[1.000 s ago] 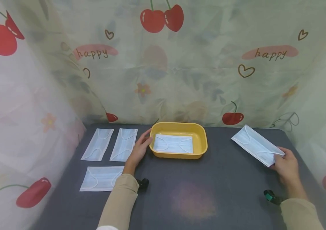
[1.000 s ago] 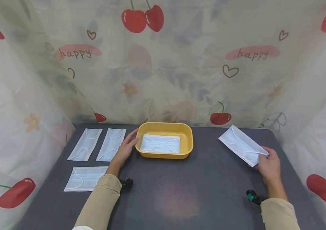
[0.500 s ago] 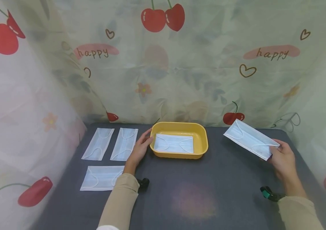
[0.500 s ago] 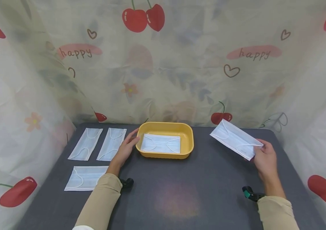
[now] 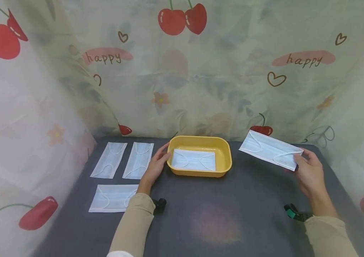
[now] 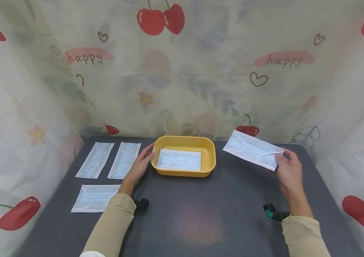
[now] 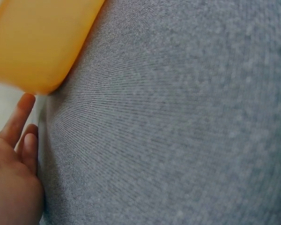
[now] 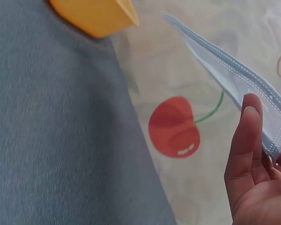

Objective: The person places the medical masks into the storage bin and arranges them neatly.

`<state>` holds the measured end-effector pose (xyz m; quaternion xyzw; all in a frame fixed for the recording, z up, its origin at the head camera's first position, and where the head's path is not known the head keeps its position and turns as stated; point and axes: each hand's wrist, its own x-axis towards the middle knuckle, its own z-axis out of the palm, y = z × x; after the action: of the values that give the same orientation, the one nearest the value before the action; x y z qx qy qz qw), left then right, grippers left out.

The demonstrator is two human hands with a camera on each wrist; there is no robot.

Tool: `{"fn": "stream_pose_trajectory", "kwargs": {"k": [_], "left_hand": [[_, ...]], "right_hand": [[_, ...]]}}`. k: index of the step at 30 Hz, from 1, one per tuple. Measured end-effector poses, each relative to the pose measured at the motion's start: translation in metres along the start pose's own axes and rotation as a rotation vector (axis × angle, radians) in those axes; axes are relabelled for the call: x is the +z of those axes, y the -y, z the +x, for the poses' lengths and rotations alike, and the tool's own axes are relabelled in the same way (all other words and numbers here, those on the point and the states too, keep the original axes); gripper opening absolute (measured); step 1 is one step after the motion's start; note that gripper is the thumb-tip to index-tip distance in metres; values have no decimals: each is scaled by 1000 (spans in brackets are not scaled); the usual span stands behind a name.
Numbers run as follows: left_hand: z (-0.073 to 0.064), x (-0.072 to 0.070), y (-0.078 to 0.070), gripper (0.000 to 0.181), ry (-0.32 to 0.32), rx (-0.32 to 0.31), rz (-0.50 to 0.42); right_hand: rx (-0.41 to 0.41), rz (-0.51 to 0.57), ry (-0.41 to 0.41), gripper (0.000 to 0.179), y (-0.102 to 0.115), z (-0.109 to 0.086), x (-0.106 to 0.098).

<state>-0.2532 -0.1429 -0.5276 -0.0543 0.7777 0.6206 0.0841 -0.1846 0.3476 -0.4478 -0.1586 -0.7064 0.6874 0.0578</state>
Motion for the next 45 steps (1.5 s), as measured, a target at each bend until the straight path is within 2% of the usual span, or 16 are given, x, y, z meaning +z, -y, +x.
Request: {"fn": "stream_pose_trajectory", "kwargs": {"k": [5,12,20,29,35,45], "left_hand": [[0,0,0,46,0,-1,-7],[1,0,2,47,9,22,-7],[2,0,2,48,9,47,1],[3,-1,2,48,-2,15,11],[4,-1,2,48,4,13,11],[2,-2,3,47,2,5,7]], "right_hand": [[3,68,33,64,6,-3,9],[-31,131,54,51,11,-7,24],[-58,109,102,59,14,-8,39],[-91,128,164,51,18,-9,55],[-83,131,183,45,17,-10,73],[-37,98,223,41,12,-9,116]]}}
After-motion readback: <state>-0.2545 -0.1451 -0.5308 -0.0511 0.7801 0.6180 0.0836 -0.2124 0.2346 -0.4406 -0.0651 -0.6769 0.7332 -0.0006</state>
